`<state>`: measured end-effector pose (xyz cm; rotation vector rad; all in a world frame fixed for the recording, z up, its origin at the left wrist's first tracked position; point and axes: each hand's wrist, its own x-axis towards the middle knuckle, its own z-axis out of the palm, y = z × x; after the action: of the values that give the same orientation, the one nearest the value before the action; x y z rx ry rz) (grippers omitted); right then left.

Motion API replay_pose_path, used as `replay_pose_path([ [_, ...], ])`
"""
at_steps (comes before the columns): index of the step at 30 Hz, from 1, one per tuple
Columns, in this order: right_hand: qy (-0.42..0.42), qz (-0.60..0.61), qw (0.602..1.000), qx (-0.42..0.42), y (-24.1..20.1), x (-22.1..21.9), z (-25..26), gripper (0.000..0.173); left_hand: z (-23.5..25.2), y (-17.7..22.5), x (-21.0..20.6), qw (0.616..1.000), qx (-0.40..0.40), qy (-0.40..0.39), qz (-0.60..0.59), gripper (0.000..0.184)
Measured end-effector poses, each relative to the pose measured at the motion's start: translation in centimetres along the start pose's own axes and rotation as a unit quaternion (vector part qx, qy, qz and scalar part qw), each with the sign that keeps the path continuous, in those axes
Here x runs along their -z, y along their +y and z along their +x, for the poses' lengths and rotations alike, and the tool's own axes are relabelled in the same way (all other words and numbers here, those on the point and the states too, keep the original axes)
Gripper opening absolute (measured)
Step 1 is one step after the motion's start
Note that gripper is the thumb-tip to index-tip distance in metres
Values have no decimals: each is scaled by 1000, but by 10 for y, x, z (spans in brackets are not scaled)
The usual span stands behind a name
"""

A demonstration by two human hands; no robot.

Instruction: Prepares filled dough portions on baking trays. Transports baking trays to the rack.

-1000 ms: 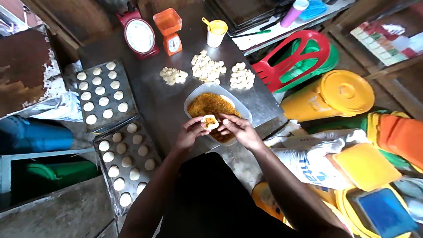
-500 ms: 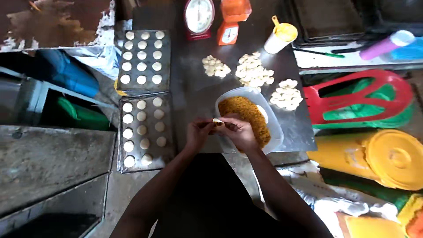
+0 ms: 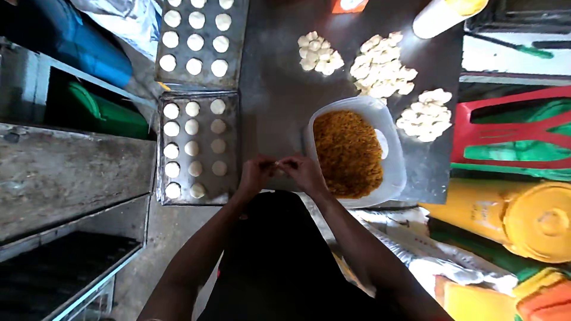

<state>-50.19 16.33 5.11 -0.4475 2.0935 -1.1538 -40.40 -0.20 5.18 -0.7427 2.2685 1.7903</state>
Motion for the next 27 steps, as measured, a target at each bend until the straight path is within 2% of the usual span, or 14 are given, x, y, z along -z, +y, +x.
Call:
replay_pose_path([
  [3, -77, 38, 994, -68, 13, -16, 12, 36, 14, -25, -8, 993, 2, 0, 120, 15],
  [6, -36, -72, 995, -65, 66, -64, 21, 28, 21, -88, -34, 977, 4, -36, 209, 21],
  [8, -25, -79, 996, -34, 90, -78, 25, 23, 17, -110, -43, 976, 19, -42, 211, 27],
  [10, -25, -74, 997, 0, 95, -70, 29, 21, 13, -109, -42, 982, 22, -14, 188, 35],
  [12, -30, -82, 996, -5, 95, -61, 21, 31, -2, -103, -43, 985, 45, 0, 166, 45],
  [14, -46, -93, 995, -13, 91, -56, 22, 31, -4, -100, -43, 986, 57, 21, 153, 37],
  [17, -59, -101, 993, 19, 93, -65, 23, 22, 0, -101, -46, 985, 63, 21, 159, 24],
  [22, -99, -226, 969, 20, 86, -69, 41, 17, 5, -105, -56, 985, 74, 27, 156, 23],
  [24, -103, -270, 957, 23, 71, -74, 42, 21, 5, -101, -51, 985, 84, 17, 147, 25],
  [27, -132, -290, 948, 10, 67, -78, 35, 38, -17, -92, -20, 992, 67, -14, 109, 33],
])
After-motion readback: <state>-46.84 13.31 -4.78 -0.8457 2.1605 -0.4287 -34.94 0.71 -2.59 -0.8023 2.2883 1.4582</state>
